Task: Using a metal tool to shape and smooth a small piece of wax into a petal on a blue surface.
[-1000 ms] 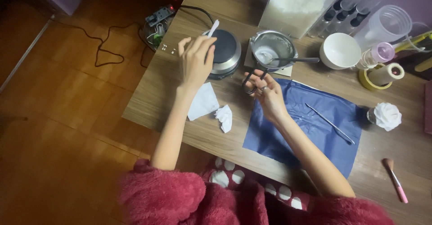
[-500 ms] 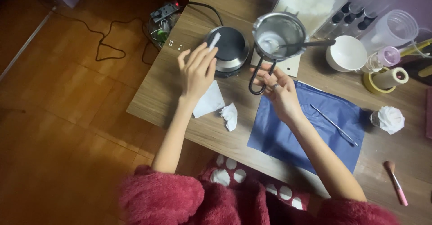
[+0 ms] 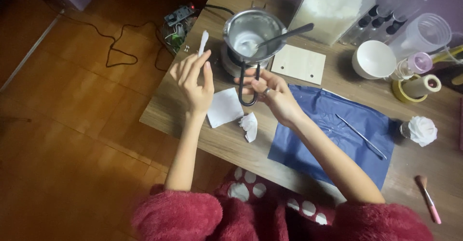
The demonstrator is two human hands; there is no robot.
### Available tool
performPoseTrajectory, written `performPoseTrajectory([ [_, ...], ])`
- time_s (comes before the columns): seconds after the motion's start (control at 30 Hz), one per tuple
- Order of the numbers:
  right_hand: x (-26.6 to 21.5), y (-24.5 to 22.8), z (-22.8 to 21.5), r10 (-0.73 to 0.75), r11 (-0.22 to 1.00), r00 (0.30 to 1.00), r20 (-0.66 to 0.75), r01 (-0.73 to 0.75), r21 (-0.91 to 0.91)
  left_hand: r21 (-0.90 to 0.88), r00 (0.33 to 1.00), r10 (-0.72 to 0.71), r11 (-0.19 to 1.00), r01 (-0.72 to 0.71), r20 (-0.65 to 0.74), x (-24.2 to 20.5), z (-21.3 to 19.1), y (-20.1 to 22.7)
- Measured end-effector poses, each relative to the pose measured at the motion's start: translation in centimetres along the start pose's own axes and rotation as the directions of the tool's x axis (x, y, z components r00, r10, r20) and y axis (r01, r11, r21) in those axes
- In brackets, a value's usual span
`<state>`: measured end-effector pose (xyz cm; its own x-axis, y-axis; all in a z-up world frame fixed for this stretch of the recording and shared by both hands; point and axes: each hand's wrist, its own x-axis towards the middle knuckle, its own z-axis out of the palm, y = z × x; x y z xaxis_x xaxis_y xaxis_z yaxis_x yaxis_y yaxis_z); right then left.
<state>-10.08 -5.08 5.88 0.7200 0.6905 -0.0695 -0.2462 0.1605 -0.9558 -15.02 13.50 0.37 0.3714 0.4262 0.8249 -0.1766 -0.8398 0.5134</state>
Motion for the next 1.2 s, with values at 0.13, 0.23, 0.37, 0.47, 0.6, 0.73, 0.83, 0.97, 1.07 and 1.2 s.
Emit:
performPoseTrajectory([
  [0.13, 0.6, 0.0, 0.5, -0.002, 1.000, 1.000, 0.023, 0.001, 0.005, -0.018, 1.000, -0.002, 1.000, 0.002, 0.006, 0.4, -0.9, 0.8],
  [0.23, 0.9, 0.0, 0.4, 0.016, 1.000, 0.999, 0.035, -0.015, -0.028, -0.079, 1.000, 0.005, 0.997, -0.004, 0.007, 1.1, -1.3, 1.7],
  [0.37, 0.7, -0.2, 0.4, 0.045, 0.999, 0.997, 0.067, -0.043, -0.033, -0.142, 0.999, 0.025, 0.990, -0.019, 0.038, 1.8, -2.1, 4.1],
  [0.47, 0.0, -0.6, -0.3, 0.086, 0.995, 0.994, 0.074, -0.083, -0.047, -0.188, 0.995, 0.065, 0.981, -0.051, 0.070, 1.5, -2.6, 6.7],
  [0.6, -2.7, -0.9, -5.1, 0.010, 0.973, 0.996, 0.086, 0.010, -0.230, -0.315, 0.969, 0.219, 0.933, -0.173, 0.116, 1.8, -3.5, 12.0],
  [0.73, -8.2, -2.8, -12.8, -0.115, 0.851, 0.992, -0.048, 0.074, -0.520, -0.475, 0.923, 0.291, 0.868, -0.145, 0.251, -1.9, 0.0, 15.9],
  [0.83, -12.5, -1.6, -19.2, -0.312, 0.509, 0.937, -0.155, 0.027, -0.861, -0.572, 0.870, 0.288, 0.821, -0.009, 0.401, -6.3, 4.3, 17.3],
  [0.97, -15.5, 1.6, -22.8, -0.419, 0.047, 0.908, -0.015, 0.006, -0.999, -0.553, 0.794, 0.338, 0.833, -0.003, 0.505, -9.8, 11.0, 18.0],
  [1.07, -15.7, 1.6, -21.3, -0.384, 0.024, 0.917, 0.110, 0.129, -0.991, -0.459, 0.759, 0.367, 0.883, -0.101, 0.538, -11.6, 14.6, 18.0],
  [1.2, -14.6, 2.5, -21.2, -0.410, -0.051, 0.889, 0.203, 0.200, -0.978, -0.368, 0.717, 0.371, 0.914, -0.169, 0.590, -12.9, 15.9, 16.9],
])
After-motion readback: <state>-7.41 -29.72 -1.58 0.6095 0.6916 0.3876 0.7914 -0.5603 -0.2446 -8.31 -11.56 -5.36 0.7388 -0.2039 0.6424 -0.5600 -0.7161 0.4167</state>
